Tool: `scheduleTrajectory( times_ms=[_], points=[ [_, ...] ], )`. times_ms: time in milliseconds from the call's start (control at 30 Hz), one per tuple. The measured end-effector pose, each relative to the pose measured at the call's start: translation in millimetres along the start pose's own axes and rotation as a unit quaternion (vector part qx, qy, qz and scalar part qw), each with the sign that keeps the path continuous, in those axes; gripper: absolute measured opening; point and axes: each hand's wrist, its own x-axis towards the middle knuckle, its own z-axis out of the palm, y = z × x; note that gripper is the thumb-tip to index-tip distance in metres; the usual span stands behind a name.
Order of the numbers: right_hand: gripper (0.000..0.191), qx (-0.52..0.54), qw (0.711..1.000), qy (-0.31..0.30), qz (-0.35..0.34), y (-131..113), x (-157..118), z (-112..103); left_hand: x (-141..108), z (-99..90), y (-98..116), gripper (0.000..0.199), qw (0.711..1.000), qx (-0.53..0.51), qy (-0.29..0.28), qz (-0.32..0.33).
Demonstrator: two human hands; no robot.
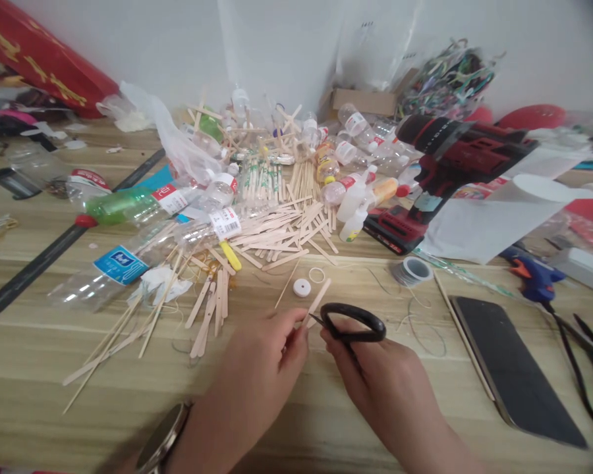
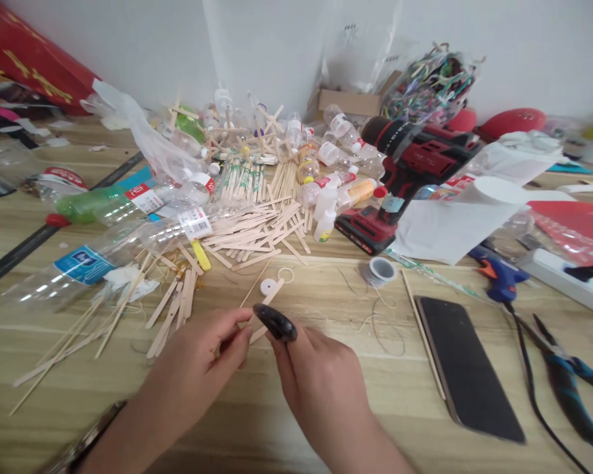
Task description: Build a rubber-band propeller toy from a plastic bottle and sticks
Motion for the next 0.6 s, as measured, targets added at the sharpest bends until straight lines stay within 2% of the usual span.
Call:
scheduleTrajectory(
  times_ms=[433,600],
  points=[
    [0.041,-0.016,0.999,-0.024,-0.024,4.0,-1.9,-5.2,-2.2,-0.7,-0.7,0.03,0.999,0.017,0.004,0.029],
    [0.04,-0.004,1.0,-0.013,-0.016,5.5,-2.9,-4.9,-3.9,0.4,0.9,0.026,0.999,0.027,0.012,0.03]
  ],
)
